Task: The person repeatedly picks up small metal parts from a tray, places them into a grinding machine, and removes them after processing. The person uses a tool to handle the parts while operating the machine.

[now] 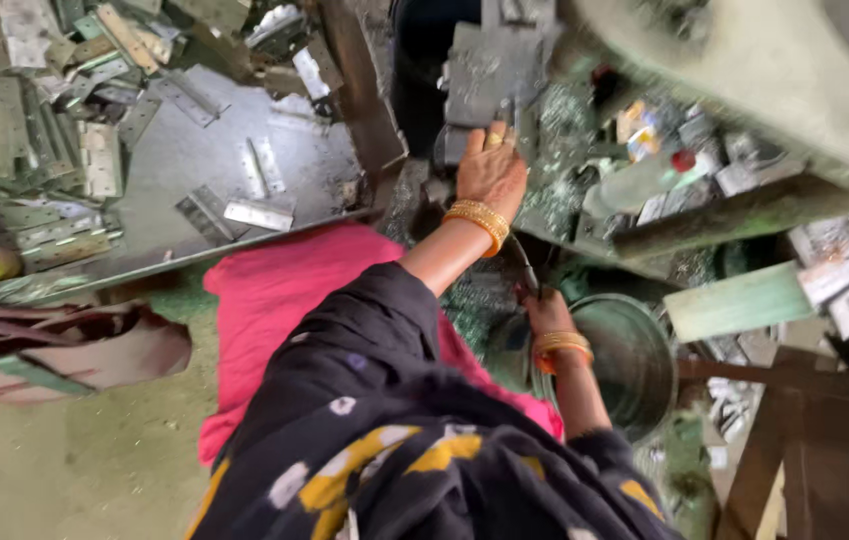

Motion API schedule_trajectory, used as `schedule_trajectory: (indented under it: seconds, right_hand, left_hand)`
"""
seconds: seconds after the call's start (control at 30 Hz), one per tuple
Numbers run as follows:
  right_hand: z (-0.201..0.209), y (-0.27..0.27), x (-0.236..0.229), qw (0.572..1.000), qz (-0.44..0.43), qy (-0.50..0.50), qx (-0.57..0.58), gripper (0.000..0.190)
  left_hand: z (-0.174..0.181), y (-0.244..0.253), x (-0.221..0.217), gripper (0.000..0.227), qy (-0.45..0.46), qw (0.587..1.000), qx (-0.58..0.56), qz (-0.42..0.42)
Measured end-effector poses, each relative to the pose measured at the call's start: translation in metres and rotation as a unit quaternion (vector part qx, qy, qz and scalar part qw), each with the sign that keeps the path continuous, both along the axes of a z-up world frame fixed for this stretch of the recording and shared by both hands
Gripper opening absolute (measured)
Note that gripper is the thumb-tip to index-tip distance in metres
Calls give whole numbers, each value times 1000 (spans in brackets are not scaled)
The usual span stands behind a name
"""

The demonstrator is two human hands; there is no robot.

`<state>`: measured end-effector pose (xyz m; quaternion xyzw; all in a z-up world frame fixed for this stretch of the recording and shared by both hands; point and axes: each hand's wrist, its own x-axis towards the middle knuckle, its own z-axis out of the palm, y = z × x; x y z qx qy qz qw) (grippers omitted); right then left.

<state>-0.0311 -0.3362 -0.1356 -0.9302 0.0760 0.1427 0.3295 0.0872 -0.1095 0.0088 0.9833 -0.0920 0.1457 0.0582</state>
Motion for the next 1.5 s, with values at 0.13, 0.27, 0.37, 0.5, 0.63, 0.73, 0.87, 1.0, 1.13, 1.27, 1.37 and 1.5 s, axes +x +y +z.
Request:
schedule_trajectory:
  seconds: [0.13, 0.27, 0.37, 0.5, 0.63, 0.73, 0.87, 1.0, 1.13, 1.27, 1.37, 1.5]
  right_hand:
    - [-13, -18, -2, 998, -2, 3, -69, 39]
    - [-29, -23, -4, 987, 52, -149, -7, 34]
    - [-29, -21, 0, 992, 77, -88, -37, 34]
    - [-11, -19, -5, 999, 28, -25, 12, 34]
    - [4, -7, -9, 992, -10, -105, 77, 38]
    - [-1, -7, 4, 993, 74, -65, 58, 32]
    - [-24, -30, 4, 998, 40, -30, 43, 32]
    - [-40, -35, 3, 987, 76, -143, -6, 26]
    - [-36, -27, -8, 994, 67, -84, -11, 29]
    - [-36, -34, 1, 999, 18, -45, 8, 38]
    - [-45, -39, 6, 993, 39, -111, 11, 38]
    - [-50, -38, -4, 998, 37, -27, -39, 41]
  left_hand:
    - [-6, -9, 13, 21, 34, 999, 31, 19]
    - [-9, -16, 28, 24, 64, 998, 6, 24]
    - [-8, -5, 34, 21, 19, 998, 55, 32]
    - [-7, -6, 35, 25, 92, 988, 120, 41]
    - [-8, -11, 39, 25, 79, 995, 32, 58]
    - [-12, -6, 41, 26, 36, 998, 2, 57]
    - [-6, -15, 50, 30, 26, 993, 68, 92]
    - [14, -19, 61, 28, 36, 995, 26, 88]
    - [20, 19, 26, 29, 41, 989, -102, 95]
    - [7, 81, -29, 32, -183, 939, -287, 40]
    - [-43, 171, -67, 36, -238, 914, -296, 139]
    - [-134, 284, -81, 48, 28, 924, -105, 368]
